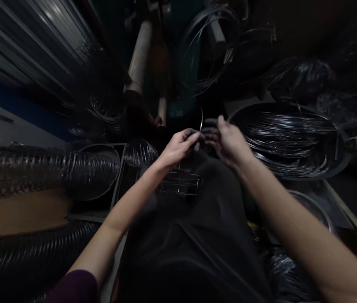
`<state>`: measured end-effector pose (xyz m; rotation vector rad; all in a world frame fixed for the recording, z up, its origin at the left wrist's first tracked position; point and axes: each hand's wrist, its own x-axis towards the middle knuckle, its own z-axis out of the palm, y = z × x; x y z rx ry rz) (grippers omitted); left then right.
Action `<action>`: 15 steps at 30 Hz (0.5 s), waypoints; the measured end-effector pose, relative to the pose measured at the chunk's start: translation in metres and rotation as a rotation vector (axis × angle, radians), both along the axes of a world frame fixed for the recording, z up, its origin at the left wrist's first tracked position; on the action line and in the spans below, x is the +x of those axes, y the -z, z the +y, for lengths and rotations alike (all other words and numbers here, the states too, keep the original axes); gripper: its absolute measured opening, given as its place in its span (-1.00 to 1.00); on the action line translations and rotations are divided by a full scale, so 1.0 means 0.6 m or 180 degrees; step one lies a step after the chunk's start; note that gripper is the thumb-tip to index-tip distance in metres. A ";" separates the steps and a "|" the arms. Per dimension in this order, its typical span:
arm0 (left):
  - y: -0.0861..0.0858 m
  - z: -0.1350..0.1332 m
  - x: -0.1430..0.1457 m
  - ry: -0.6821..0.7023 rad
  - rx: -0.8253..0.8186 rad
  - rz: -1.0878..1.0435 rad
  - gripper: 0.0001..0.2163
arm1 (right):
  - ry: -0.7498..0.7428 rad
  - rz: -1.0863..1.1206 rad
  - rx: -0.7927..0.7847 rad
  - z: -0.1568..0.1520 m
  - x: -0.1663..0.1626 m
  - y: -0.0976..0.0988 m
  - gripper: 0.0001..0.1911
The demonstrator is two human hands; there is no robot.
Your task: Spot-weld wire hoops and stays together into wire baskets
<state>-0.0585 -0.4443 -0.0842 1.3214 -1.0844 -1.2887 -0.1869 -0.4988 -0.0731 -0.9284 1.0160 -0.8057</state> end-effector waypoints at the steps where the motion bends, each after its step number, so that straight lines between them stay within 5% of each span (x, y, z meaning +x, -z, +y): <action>1: 0.005 -0.004 0.007 -0.0029 0.0075 0.0131 -0.81 | -0.0152 0.0360 -0.0206 0.017 -0.011 0.028 -0.73; 5: 0.024 -0.026 0.013 -0.0123 0.0210 0.0413 -0.81 | -0.0890 0.1024 -0.0843 0.079 -0.023 0.108 -0.66; 10: 0.027 -0.039 0.026 -0.0175 0.0130 0.0207 -0.68 | -0.1065 0.1134 -0.1213 0.087 0.013 0.128 -0.72; 15: 0.043 0.080 0.102 -0.0595 -0.0281 -0.0866 -0.67 | -0.0544 0.1067 -0.1185 0.046 0.032 0.129 -0.81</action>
